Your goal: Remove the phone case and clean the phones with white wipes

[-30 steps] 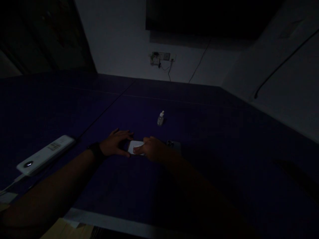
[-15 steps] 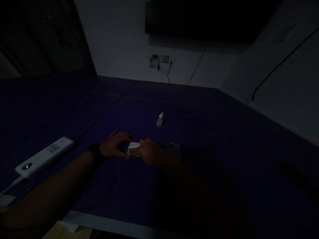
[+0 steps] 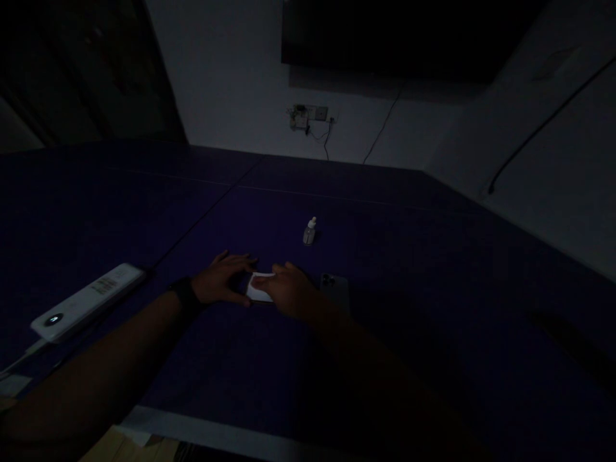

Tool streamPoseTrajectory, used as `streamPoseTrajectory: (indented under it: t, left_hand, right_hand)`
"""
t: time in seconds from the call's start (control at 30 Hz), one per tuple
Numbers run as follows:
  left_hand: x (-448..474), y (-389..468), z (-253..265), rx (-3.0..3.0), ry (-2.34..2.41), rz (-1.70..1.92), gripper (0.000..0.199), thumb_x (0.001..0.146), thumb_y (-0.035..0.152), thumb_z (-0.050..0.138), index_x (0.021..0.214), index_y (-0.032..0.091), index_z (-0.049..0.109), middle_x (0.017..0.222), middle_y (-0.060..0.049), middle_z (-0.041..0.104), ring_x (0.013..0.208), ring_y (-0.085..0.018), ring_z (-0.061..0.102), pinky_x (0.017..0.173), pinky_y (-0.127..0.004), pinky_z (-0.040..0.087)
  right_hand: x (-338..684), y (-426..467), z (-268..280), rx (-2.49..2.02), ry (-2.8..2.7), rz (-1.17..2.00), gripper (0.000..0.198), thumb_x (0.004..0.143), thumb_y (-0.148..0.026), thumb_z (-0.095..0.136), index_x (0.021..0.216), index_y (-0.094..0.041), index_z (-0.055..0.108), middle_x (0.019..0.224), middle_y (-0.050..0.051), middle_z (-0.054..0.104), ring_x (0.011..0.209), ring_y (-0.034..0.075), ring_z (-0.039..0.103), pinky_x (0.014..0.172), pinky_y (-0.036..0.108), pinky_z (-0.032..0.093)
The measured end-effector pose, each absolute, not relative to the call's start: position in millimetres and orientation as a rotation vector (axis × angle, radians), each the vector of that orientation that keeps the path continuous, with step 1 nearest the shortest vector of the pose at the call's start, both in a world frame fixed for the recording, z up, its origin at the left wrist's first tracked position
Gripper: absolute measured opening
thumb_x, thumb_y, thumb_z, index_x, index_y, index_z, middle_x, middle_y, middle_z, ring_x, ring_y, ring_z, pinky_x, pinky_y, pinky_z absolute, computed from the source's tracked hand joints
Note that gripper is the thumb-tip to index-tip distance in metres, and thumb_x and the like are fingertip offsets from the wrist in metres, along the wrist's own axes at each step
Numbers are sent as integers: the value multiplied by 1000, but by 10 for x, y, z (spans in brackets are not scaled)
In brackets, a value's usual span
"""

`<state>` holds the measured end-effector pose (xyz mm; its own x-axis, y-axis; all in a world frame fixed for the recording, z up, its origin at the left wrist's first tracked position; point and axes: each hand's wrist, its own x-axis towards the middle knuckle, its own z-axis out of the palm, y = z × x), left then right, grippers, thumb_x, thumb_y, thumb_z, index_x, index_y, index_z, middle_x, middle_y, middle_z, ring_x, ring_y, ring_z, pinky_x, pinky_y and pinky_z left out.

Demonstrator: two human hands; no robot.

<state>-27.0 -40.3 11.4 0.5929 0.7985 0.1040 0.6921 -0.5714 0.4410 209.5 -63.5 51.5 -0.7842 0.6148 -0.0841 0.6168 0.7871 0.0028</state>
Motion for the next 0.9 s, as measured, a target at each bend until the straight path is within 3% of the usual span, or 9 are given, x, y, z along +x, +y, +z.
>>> streamPoseTrajectory:
  t: [0.23,0.43,0.67,0.9]
  left_hand:
    - [-278,-387,96,2479,1183,422,70,65,72,77,122,34,61,153,-6,48,144,-38,37,116,-68,3]
    - [-274,-392,104,2478,1201,401,71,64,71,78,122,34,61,151,-7,50,144,-38,37,115,-70,6]
    - [-269,-389,112,2467,1203,398,72,63,71,79,122,34,61,151,-6,50,144,-38,37,116,-69,3]
    - [-280,-391,101,2478,1196,423,70,66,71,77,123,34,61,151,-6,50,143,-38,37,116,-68,5]
  right_hand:
    - [2122,-570,524,838,2913,-107,48,95,-14,50,140,-33,57,123,6,69,100,24,55,78,36,32]
    - [2165,-518,488,952,2899,-75,52,95,-13,47,143,-32,54,138,6,62,102,26,54,78,37,33]
    - [2188,-499,481,814,2928,-113,50,95,-11,48,138,-34,58,134,3,65,98,23,55,76,34,33]
    - [2221,-479,451,960,2888,-110,49,94,-12,48,137,-32,60,139,4,62,99,25,54,78,37,34]
